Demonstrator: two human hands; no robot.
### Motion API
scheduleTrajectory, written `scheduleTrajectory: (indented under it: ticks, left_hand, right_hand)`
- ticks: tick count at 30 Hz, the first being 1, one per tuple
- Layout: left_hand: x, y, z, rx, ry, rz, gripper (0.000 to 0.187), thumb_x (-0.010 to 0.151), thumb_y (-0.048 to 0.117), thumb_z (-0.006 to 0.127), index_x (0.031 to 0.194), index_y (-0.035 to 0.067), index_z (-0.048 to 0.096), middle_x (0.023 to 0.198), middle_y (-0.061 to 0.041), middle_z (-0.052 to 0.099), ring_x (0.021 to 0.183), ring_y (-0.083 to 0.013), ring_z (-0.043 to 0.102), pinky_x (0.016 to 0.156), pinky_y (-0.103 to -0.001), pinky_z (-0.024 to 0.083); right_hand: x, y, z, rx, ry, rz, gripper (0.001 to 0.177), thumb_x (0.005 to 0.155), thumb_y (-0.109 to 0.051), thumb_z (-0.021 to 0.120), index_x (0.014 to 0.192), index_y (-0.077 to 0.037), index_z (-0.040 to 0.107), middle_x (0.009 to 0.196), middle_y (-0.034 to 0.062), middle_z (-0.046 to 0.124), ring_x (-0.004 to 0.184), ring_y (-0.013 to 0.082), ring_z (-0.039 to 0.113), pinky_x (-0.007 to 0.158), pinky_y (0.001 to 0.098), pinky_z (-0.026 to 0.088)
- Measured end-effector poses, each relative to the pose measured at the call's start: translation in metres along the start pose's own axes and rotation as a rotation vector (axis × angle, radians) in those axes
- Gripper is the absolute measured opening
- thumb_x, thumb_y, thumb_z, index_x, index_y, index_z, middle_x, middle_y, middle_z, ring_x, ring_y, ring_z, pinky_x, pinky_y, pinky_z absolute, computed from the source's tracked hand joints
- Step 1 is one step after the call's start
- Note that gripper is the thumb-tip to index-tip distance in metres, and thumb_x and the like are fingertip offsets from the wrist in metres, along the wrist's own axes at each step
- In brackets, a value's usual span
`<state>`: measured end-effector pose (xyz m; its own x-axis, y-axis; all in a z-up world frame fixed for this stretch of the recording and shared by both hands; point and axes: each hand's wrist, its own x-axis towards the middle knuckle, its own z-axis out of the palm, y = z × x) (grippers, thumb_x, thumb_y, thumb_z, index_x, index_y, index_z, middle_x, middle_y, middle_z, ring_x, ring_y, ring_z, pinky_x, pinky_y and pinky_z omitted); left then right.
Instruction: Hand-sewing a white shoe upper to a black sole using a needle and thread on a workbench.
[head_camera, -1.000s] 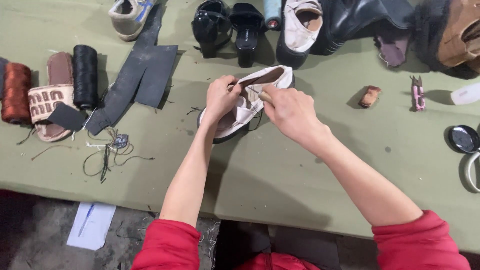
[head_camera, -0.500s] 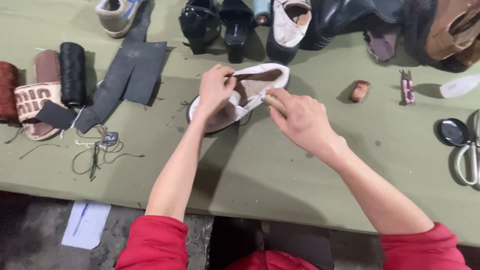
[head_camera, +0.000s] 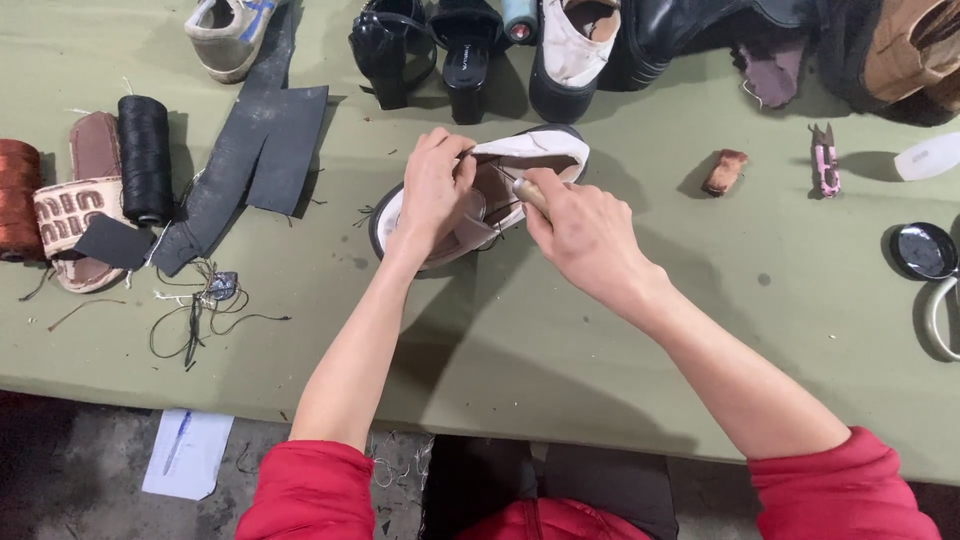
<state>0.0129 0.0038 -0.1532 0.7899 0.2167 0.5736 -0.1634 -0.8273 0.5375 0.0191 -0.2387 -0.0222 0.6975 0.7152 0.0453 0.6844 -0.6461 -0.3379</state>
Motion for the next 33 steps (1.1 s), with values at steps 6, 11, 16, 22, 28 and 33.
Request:
scheduleTrajectory:
  ticks: [6, 11, 16, 22, 28, 33]
  left_hand:
    - [0.001, 0.0, 0.0, 0.008, -0.004, -0.009, 0.013, 0.094, 0.016, 0.064, 0.103, 0.013, 0.074, 0.087, -0.008, 0.06, 0.091, -0.032, 0.064, 0.086, -0.041, 0.055]
    - [0.0, 0.002, -0.004, 0.014, -0.012, 0.003, 0.013, 0.094, 0.015, 0.064, 0.103, 0.012, 0.074, 0.088, -0.009, 0.06, 0.092, -0.0338, 0.064, 0.085, -0.043, 0.055]
    - [-0.001, -0.002, -0.001, 0.019, -0.014, -0.01, 0.012, 0.093, 0.016, 0.066, 0.102, 0.013, 0.074, 0.087, -0.009, 0.061, 0.092, -0.0339, 0.065, 0.085, -0.044, 0.056]
    - [-0.002, 0.002, -0.004, 0.02, -0.034, -0.011, 0.014, 0.095, 0.016, 0.063, 0.102, 0.011, 0.074, 0.088, -0.011, 0.061, 0.092, -0.0351, 0.064, 0.085, -0.044, 0.055]
    - [-0.003, -0.002, -0.002, 0.008, -0.023, -0.036, 0.014, 0.095, 0.019, 0.063, 0.102, 0.012, 0.073, 0.088, -0.011, 0.06, 0.093, -0.0354, 0.064, 0.085, -0.045, 0.055]
    - [-0.002, -0.009, 0.002, -0.036, -0.016, -0.106, 0.013, 0.096, 0.017, 0.064, 0.099, 0.011, 0.075, 0.088, -0.011, 0.062, 0.092, -0.0338, 0.065, 0.087, -0.043, 0.055]
  right_hand:
    - [-0.005, -0.006, 0.002, -0.009, -0.001, 0.008, 0.034, 0.103, -0.026, 0.046, 0.132, -0.013, 0.058, 0.087, 0.0169, 0.071, 0.081, 0.0425, 0.075, 0.074, 0.061, 0.058]
    - [-0.006, -0.006, 0.007, -0.011, -0.004, 0.007, 0.035, 0.103, -0.028, 0.046, 0.134, -0.014, 0.055, 0.09, 0.0183, 0.071, 0.082, 0.0444, 0.074, 0.075, 0.0628, 0.057]
    - [-0.006, -0.007, 0.011, -0.033, -0.004, 0.007, 0.034, 0.103, -0.027, 0.046, 0.133, -0.015, 0.055, 0.091, 0.018, 0.071, 0.082, 0.0442, 0.074, 0.076, 0.0628, 0.057]
    - [-0.004, -0.007, 0.021, -0.076, 0.002, 0.016, 0.034, 0.103, -0.03, 0.045, 0.131, -0.014, 0.055, 0.09, 0.0182, 0.071, 0.081, 0.0445, 0.075, 0.074, 0.062, 0.058]
    - [-0.001, -0.015, 0.039, -0.141, 0.012, 0.056, 0.03, 0.106, -0.03, 0.04, 0.125, -0.01, 0.051, 0.086, 0.0188, 0.07, 0.079, 0.0456, 0.075, 0.075, 0.0607, 0.059]
    - [0.004, -0.026, 0.039, -0.057, -0.04, 0.096, 0.025, 0.106, -0.029, 0.04, 0.12, -0.009, 0.046, 0.082, 0.0214, 0.069, 0.082, 0.0496, 0.073, 0.077, 0.0625, 0.057]
